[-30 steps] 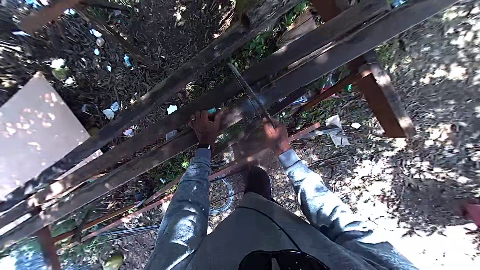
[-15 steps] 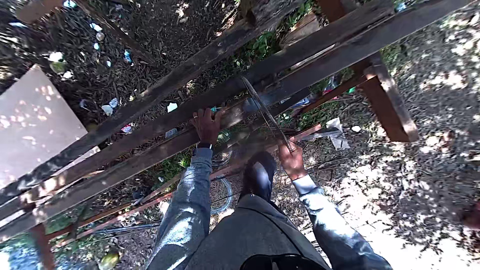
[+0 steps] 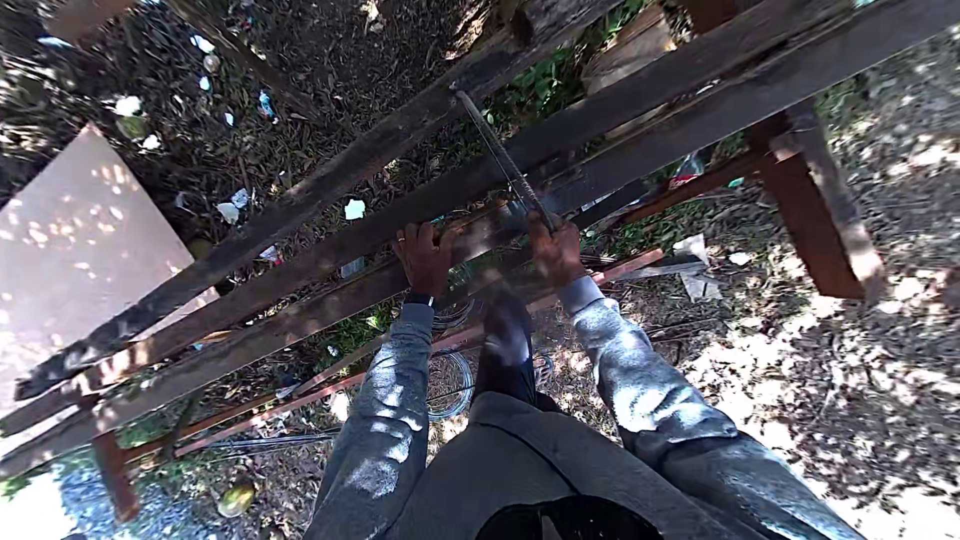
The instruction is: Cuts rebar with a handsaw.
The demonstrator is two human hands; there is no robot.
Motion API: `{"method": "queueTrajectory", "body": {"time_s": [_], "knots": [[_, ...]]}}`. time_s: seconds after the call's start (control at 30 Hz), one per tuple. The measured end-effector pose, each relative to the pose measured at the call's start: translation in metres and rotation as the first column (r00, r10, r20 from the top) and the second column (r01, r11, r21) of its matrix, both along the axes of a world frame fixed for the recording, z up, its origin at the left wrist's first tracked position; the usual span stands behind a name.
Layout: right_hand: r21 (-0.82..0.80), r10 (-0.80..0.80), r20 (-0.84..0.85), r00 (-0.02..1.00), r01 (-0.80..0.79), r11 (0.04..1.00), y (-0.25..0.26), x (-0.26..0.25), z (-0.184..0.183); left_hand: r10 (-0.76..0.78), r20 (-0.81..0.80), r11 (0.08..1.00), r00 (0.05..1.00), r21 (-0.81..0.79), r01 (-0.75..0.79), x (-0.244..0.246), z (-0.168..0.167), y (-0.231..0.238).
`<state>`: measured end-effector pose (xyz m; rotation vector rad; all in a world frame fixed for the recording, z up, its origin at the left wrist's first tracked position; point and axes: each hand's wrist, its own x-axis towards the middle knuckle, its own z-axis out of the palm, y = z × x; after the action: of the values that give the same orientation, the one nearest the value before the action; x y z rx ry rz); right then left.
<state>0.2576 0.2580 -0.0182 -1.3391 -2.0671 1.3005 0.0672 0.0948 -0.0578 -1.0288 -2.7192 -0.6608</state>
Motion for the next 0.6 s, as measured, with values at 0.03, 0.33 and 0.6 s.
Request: {"method": "queueTrajectory", "body": {"time_s": [0.03,0.33,0.6], "knots": [[-0.023,-0.008,-0.002,1.000,0.007,1.000,-0.002,0.001,0.001,0.002,-0.003,1.000,1.000,0.005,-0.002,0.001,-0.001,-0.001],[-0.098,-0.037,-0.009,0.999,0.036,0.995,-0.002,-0.001,0.012,-0.042,0.061,0.999,0.997,-0.020,0.043,0.001,0.007,-0.005],[-0.128,-0.001,0.057,0.998,0.008,0.992,0.000,0.002,0.017,-0.070,0.170,0.965,0.983,-0.239,0.110,0.009,0.041,-0.007]]}}
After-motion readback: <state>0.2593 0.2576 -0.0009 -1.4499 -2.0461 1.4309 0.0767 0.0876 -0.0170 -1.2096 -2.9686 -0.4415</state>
